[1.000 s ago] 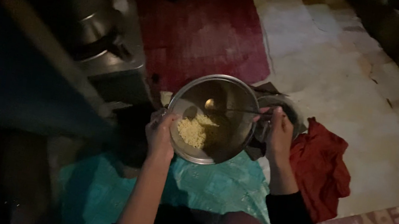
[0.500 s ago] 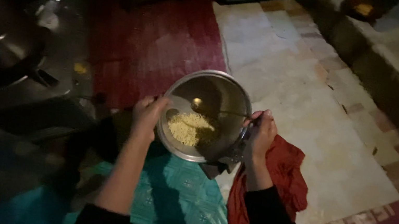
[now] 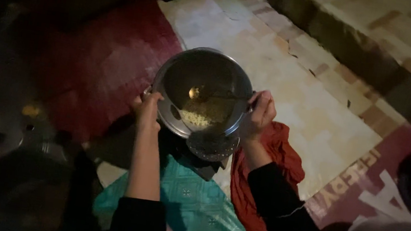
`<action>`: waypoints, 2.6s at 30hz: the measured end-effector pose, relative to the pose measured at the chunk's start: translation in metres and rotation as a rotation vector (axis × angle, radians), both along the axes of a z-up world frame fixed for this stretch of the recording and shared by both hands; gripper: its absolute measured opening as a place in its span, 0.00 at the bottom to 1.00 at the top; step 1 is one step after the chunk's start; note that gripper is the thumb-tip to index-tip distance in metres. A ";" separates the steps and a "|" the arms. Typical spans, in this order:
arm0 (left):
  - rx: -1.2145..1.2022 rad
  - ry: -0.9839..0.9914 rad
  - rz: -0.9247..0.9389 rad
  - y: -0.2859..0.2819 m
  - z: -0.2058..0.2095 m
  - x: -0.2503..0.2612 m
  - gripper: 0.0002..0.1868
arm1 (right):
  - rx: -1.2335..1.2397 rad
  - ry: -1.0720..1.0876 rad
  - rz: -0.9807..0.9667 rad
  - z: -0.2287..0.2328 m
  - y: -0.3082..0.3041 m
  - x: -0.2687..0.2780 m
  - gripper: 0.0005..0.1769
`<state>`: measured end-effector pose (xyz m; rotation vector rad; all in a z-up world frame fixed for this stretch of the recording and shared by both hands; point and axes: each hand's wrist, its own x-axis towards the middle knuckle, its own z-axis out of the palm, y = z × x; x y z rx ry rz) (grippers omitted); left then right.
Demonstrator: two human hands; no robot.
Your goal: Pouring cooked noodles from a pot into a bowl and stirring with a spoon.
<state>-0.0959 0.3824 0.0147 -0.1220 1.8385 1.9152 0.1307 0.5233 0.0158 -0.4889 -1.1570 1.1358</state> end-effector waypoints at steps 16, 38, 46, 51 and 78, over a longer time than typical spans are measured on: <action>0.369 -0.049 -0.006 0.013 -0.018 0.000 0.41 | -0.021 -0.430 0.065 0.040 -0.017 0.006 0.23; 0.456 0.203 0.127 0.051 -0.055 0.059 0.21 | 0.073 -1.112 0.027 -0.053 -0.008 0.015 0.24; 0.375 0.119 0.169 0.046 -0.027 0.065 0.22 | 0.068 -0.762 0.193 -0.117 0.004 0.010 0.24; 0.491 0.228 0.141 0.053 -0.073 0.048 0.19 | -0.611 -0.844 0.356 -0.128 -0.004 0.001 0.31; 0.473 0.269 0.142 0.054 -0.091 0.014 0.16 | -0.832 -0.211 0.416 -0.153 0.008 -0.017 0.24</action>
